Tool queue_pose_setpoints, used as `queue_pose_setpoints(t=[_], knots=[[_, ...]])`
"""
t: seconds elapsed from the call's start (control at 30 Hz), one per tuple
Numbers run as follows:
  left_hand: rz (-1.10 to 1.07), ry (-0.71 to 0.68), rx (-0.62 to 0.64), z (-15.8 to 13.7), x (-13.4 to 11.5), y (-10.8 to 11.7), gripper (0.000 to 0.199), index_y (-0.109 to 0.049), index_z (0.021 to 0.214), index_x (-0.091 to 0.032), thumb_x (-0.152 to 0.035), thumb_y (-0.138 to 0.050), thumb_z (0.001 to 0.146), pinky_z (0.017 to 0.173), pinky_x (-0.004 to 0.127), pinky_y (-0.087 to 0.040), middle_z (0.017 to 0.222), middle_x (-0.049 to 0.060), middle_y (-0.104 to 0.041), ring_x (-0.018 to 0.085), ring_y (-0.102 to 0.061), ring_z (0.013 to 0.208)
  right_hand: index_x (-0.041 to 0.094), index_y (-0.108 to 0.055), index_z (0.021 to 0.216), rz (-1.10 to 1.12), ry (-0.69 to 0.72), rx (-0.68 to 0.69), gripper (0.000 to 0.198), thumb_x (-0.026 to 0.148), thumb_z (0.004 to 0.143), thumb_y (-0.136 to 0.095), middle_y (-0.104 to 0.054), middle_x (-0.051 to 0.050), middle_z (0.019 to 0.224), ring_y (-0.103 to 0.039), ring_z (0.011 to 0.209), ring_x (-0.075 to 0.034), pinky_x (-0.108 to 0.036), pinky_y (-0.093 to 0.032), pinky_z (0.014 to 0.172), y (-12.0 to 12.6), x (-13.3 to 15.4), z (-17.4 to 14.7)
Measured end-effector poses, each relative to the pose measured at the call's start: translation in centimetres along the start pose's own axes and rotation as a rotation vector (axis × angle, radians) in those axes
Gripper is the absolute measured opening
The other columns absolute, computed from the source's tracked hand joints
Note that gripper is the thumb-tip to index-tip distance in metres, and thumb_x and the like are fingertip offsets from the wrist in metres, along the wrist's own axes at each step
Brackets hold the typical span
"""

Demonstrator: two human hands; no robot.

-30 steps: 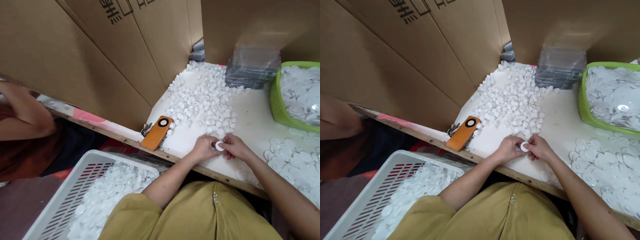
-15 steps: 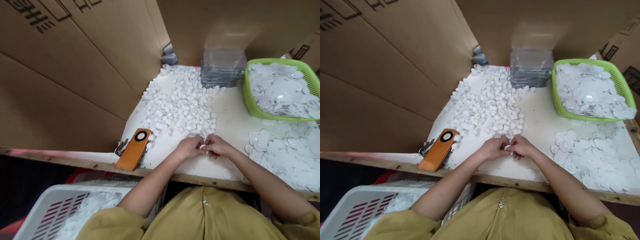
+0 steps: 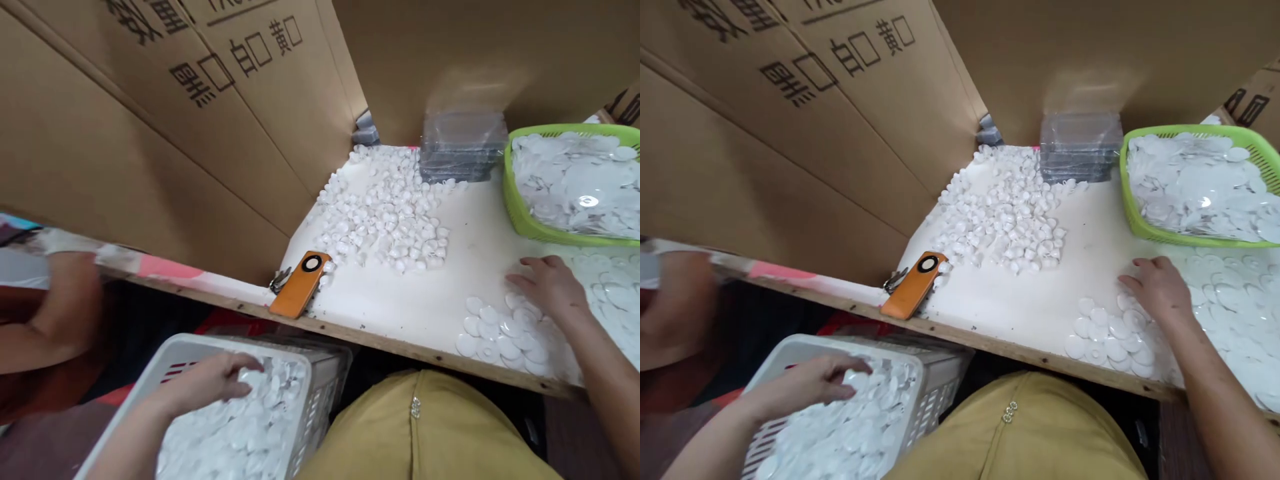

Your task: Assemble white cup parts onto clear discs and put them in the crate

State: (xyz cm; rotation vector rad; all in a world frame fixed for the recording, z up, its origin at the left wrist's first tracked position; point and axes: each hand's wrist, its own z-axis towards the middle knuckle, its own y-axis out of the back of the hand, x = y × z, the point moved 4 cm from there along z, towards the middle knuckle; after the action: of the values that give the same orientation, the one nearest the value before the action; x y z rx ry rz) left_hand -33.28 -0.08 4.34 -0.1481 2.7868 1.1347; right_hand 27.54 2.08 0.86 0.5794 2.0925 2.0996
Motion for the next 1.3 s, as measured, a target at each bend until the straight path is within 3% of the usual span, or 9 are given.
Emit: queue_pose_setpoints(t=[0.07,0.13,0.37,0.47,0.53,0.77,0.93,1.13,1.3], knots=[[0.057,0.144,0.07,-0.8,3.1,-1.2,0.04,-0.072,0.096,-0.018,-0.032,-0.06,0.06,0.062,0.028,-0.047,0.076,0.003,-0.071,0.024,-0.065,0.067,0.019,-0.063,0.115,-0.071,0.031,0.038,0.053,0.058,0.082,-0.051,-0.057,-0.016,0.107,-0.058,0.097,-0.031,-0.036,-0.044,0.07,-0.7,-1.1,0.1],[0.061,0.113,-0.045,-0.6,2.3,-1.2,0.039,-0.071,0.099,-0.018,-0.037,-0.057,0.067,0.07,0.03,-0.048,0.085,0.006,-0.072,0.026,-0.066,0.077,0.019,-0.065,0.109,-0.115,0.061,0.054,0.044,0.051,0.087,-0.045,-0.057,-0.015,0.101,-0.059,0.094,-0.028,-0.034,-0.043,0.069,-1.2,-1.1,-0.1],[-0.151,-0.436,-0.744,5.4,-18.3,2.3,0.024,-0.065,0.099,-0.019,-0.035,-0.051,0.085,0.083,0.03,-0.048,0.096,0.007,-0.065,0.02,-0.06,0.09,0.019,-0.066,0.097,-0.098,0.058,-0.038,0.038,0.037,0.092,-0.032,-0.064,-0.013,0.098,-0.062,0.082,-0.027,-0.034,-0.039,0.061,0.0,1.2,-0.8],[0.021,-0.508,-0.767,8.9,-25.5,2.0,0.028,-0.062,0.105,-0.018,-0.028,-0.062,0.079,0.083,0.033,-0.048,0.102,0.01,-0.059,0.024,-0.057,0.098,0.019,-0.066,0.095,0.22,0.083,-0.078,0.03,0.037,0.087,-0.043,-0.068,-0.009,0.089,-0.064,0.074,-0.022,-0.033,-0.044,0.066,0.5,3.1,-1.9],[0.133,-0.47,-0.728,10.8,-27.8,1.7,0.026,-0.061,0.102,-0.017,-0.025,-0.062,0.077,0.079,0.035,-0.049,0.104,0.011,-0.056,0.027,-0.056,0.099,0.02,-0.066,0.092,0.454,0.103,-0.046,0.028,0.04,0.084,-0.048,-0.068,-0.005,0.076,-0.063,0.065,-0.02,-0.031,-0.046,0.068,0.3,4.9,-3.0],[0.031,-0.408,-0.67,11.8,-26.1,1.3,0.022,-0.058,0.099,-0.019,-0.019,-0.056,0.078,0.069,0.028,-0.047,0.095,0.006,-0.057,0.019,-0.06,0.081,0.022,-0.066,0.088,0.804,0.175,0.101,0.028,0.043,0.085,-0.049,-0.064,0.0,0.064,-0.061,0.058,-0.016,-0.027,-0.046,0.063,-2.1,10.4,-5.3],[-0.084,-0.406,-0.676,11.7,-24.1,-0.2,0.033,-0.057,0.109,-0.019,-0.022,-0.06,0.077,0.072,0.028,-0.048,0.091,0.004,-0.062,0.019,-0.06,0.083,0.022,-0.066,0.086,0.795,0.179,0.136,0.027,0.043,0.084,-0.05,-0.065,0.0,0.063,-0.061,0.057,-0.017,-0.028,-0.047,0.063,-3.3,10.1,-5.1],[-0.193,-0.393,-0.723,11.2,-23.5,-0.9,0.016,-0.065,0.094,-0.02,-0.023,-0.055,0.083,0.073,0.027,-0.048,0.09,0.004,-0.061,0.015,-0.06,0.074,0.022,-0.066,0.086,0.785,0.18,0.124,0.027,0.043,0.084,-0.049,-0.067,-0.001,0.067,-0.063,0.058,-0.017,-0.03,-0.047,0.064,-3.5,9.3,-5.4],[-0.479,-0.572,-0.678,9.5,-24.5,-1.6,0.02,-0.063,0.1,-0.02,-0.023,-0.058,0.081,0.069,0.022,-0.048,0.092,0.002,-0.061,0.01,-0.056,0.068,0.022,-0.067,0.087,0.806,0.168,0.108,0.026,0.042,0.083,-0.05,-0.067,-0.001,0.069,-0.063,0.058,-0.017,-0.029,-0.048,0.063,-3.4,9.2,-5.2]])
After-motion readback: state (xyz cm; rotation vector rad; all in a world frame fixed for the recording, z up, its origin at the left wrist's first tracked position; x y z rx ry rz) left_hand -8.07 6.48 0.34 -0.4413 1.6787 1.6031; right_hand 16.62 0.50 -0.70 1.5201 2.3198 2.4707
